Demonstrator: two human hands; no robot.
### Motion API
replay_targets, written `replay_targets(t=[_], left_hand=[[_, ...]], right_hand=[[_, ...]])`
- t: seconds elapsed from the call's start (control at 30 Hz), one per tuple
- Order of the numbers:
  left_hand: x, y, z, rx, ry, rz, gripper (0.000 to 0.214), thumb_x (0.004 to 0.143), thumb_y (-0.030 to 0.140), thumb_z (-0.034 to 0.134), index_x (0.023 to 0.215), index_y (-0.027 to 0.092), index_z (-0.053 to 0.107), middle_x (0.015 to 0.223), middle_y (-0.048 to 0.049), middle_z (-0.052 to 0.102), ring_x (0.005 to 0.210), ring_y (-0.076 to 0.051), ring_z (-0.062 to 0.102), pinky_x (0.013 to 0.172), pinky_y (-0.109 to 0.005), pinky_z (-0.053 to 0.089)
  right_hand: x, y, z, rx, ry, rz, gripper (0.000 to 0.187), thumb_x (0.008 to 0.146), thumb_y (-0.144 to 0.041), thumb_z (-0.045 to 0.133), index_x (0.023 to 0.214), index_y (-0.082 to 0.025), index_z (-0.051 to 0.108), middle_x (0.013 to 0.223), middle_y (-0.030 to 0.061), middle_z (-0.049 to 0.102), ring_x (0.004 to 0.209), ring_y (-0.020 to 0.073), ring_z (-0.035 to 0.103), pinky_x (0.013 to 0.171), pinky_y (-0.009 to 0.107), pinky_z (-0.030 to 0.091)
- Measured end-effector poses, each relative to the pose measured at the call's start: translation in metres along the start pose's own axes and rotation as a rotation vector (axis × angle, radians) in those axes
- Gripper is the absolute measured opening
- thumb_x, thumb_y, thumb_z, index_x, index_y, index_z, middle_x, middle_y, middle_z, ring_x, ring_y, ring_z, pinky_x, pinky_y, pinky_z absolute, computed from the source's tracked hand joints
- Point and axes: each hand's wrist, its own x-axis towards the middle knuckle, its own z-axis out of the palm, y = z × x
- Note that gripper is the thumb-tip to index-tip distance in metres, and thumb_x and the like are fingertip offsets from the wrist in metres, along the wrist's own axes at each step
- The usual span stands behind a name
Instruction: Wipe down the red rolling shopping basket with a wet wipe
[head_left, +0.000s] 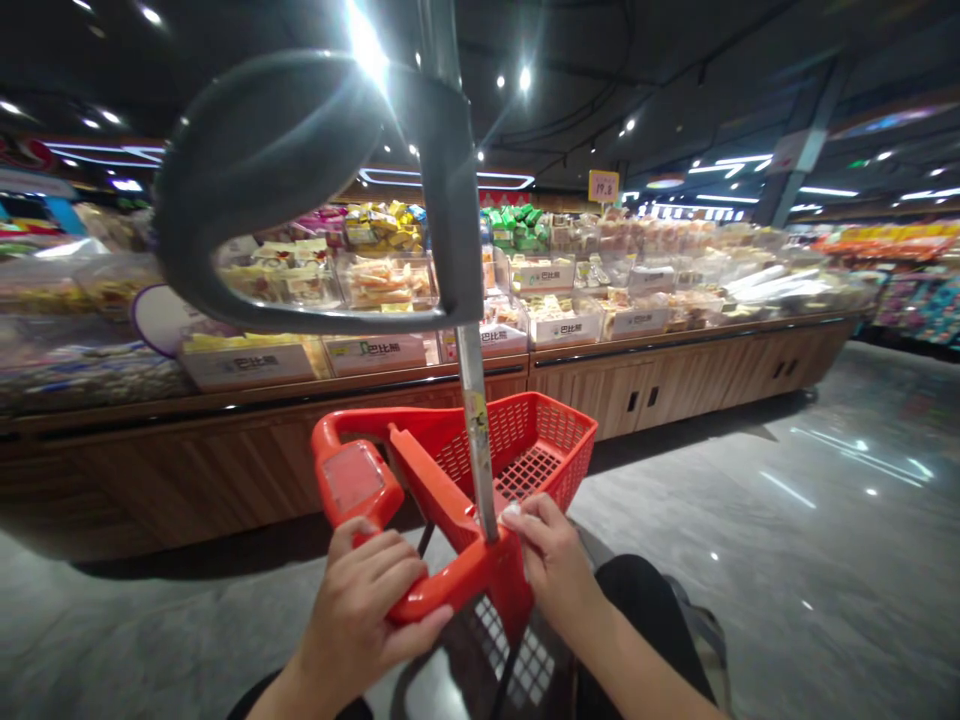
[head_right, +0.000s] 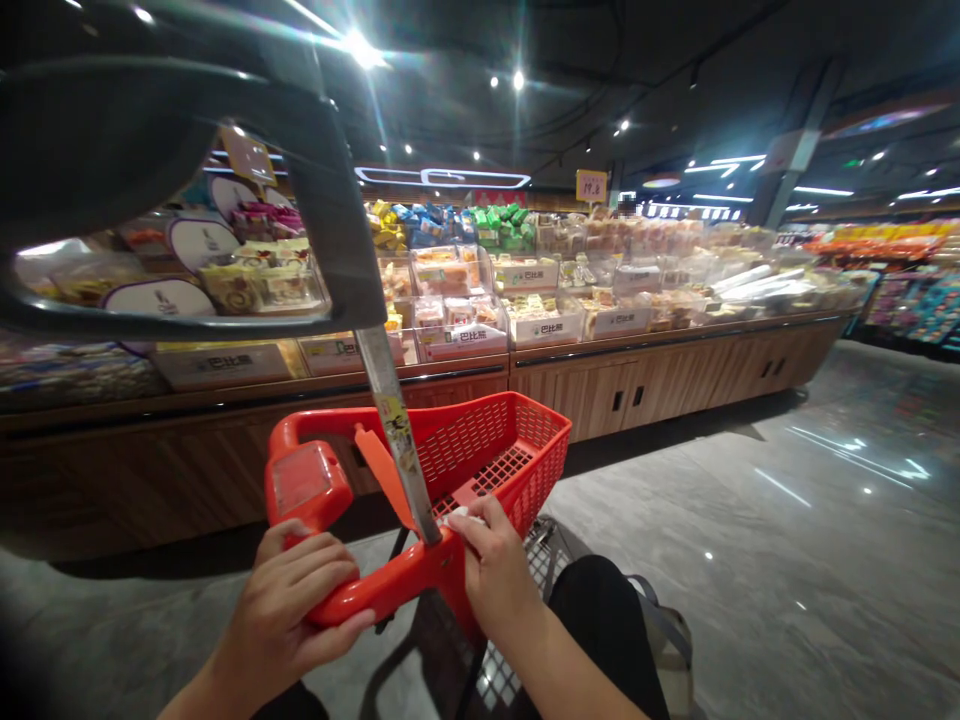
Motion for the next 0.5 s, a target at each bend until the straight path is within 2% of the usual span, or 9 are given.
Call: replay_targets(t=[0.1, 0.27, 0.4, 0.5], left_hand=[[-0.001, -0.006, -0.004, 0.009, -0.019, -0.009, 0.017, 0.073, 0.038, 0.063, 0.071, 0.022, 0.056, 0.066, 0.0034, 0.062, 0.066, -0.015, 0.056, 0.086, -0.04, 0.029], [-0.002, -0.011, -0.013, 0.102, -0.088, -0.007, 0.016, 0.073, 0.038, 0.063, 0.074, 0.023, 0.059, 0.073, 0.0021, 0.065, 0.075, -0.017, 0.059, 0.087, -0.04, 0.028], [0.001, 0.002, -0.02, 0.183, -0.075, -0.095, 0.013, 0.076, 0.034, 0.058, 0.085, 0.026, 0.063, 0.09, 0.0012, 0.07, 0.086, -0.02, 0.062, 0.096, -0.045, 0.023], [0.004, 0.015, -0.015, 0.245, -0.105, -0.13, 0.021, 0.078, 0.035, 0.056, 0.097, 0.027, 0.063, 0.099, 0.001, 0.071, 0.092, -0.022, 0.063, 0.1, -0.048, 0.02]], right_hand=[[-0.002, 0.002, 0.004, -0.006, -0.003, -0.026, 0.031, 0.086, -0.005, 0.048, 0.105, -0.021, 0.067, 0.097, 0.0059, 0.054, 0.092, 0.0166, 0.057, 0.085, 0.028, 0.048], [0.005, 0.019, 0.005, -0.079, 0.079, 0.014, 0.028, 0.085, -0.004, 0.048, 0.096, -0.018, 0.069, 0.092, 0.006, 0.055, 0.087, 0.0166, 0.058, 0.082, 0.028, 0.049], [0.002, 0.01, 0.014, -0.041, 0.053, -0.02, 0.03, 0.085, -0.005, 0.048, 0.102, -0.02, 0.068, 0.095, 0.0058, 0.054, 0.09, 0.0162, 0.057, 0.084, 0.026, 0.049], [-0.002, 0.009, 0.022, -0.013, 0.055, -0.037, 0.032, 0.086, -0.005, 0.046, 0.106, -0.021, 0.066, 0.097, 0.006, 0.055, 0.091, 0.0161, 0.057, 0.084, 0.026, 0.049]])
